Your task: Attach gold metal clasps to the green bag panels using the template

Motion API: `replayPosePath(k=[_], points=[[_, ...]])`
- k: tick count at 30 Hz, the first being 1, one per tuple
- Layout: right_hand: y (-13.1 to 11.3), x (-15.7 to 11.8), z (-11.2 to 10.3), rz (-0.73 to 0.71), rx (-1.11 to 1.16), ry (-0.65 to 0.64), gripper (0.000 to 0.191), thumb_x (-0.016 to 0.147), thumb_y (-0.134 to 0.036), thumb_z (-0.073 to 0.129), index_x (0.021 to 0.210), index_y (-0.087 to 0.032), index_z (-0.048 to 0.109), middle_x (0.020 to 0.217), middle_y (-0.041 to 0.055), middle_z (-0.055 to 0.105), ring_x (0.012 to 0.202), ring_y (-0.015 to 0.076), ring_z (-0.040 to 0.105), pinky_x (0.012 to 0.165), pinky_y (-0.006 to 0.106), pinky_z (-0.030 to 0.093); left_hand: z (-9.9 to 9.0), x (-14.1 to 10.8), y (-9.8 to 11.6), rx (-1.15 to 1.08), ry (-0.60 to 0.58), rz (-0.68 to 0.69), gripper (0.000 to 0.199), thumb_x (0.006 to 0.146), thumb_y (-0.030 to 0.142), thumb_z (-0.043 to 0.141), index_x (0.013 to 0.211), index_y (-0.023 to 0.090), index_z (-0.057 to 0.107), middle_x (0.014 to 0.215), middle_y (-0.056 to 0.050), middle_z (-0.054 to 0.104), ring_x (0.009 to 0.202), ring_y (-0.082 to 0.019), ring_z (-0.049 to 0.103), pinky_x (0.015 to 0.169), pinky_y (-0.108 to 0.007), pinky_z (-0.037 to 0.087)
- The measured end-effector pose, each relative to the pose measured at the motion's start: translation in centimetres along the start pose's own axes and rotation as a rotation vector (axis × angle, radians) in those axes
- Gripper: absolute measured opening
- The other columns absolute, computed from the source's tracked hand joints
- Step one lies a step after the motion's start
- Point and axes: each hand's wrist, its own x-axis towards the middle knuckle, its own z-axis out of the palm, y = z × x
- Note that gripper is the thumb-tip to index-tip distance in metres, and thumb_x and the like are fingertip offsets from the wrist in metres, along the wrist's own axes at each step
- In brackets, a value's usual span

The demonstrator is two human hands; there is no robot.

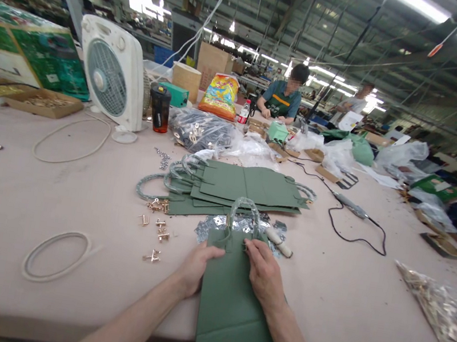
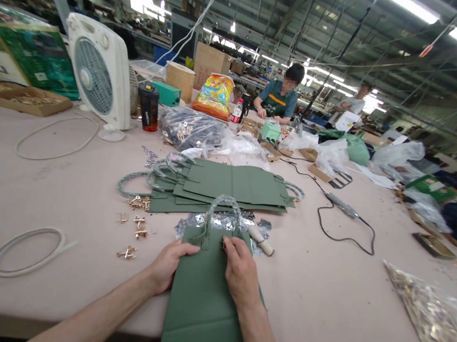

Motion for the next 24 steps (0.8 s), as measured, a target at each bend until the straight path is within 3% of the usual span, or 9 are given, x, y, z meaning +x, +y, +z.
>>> replayPosePath(k=[5, 12, 24], points=[[0.3, -0.2, 0.1, -0.017, -0.054, -0.044, 0.043, 0.105, -0.015, 0.044, 0.142, -0.027, 0.063, 0.123, 0.0126, 0.069, 0.113, 0.0257, 0.068, 0.097, 0.043, 0.062, 0.1, -0.1, -0.1, 0.052, -0.011, 0.032, 0.037, 0.069, 0.022, 0.079, 0.105, 0.014, 0.072, 0.081, -0.006, 0.079, 0.069, -0.022, 0.073, 0.069, -0.031, 0.058], [-0.9, -0.5, 0.4, -0.021, -0.218, -0.094, 0.060, 0.097, -0.002, 0.039, 0.151, -0.023, 0.054, 0.124, 0.0149, 0.067, 0.112, 0.0275, 0.067, 0.092, 0.042, 0.063, 0.5, -0.4, -0.3, 0.193, -0.063, 0.104, 0.040, 0.072, 0.026, 0.078, 0.109, 0.013, 0.074, 0.087, -0.010, 0.080, 0.075, -0.027, 0.074, 0.067, -0.032, 0.057], [-1.8, 0.0, 0.3, -0.004, -0.304, -0.080, 0.041, 0.104, -0.011, 0.043, 0.141, -0.019, 0.060, 0.112, 0.0141, 0.068, 0.101, 0.0265, 0.067, 0.082, 0.037, 0.059, 0.4, -0.3, -0.6, 0.222, -0.040, 0.133, 0.038, 0.072, 0.026, 0.078, 0.107, 0.013, 0.074, 0.086, -0.009, 0.080, 0.076, -0.027, 0.074, 0.069, -0.032, 0.056]])
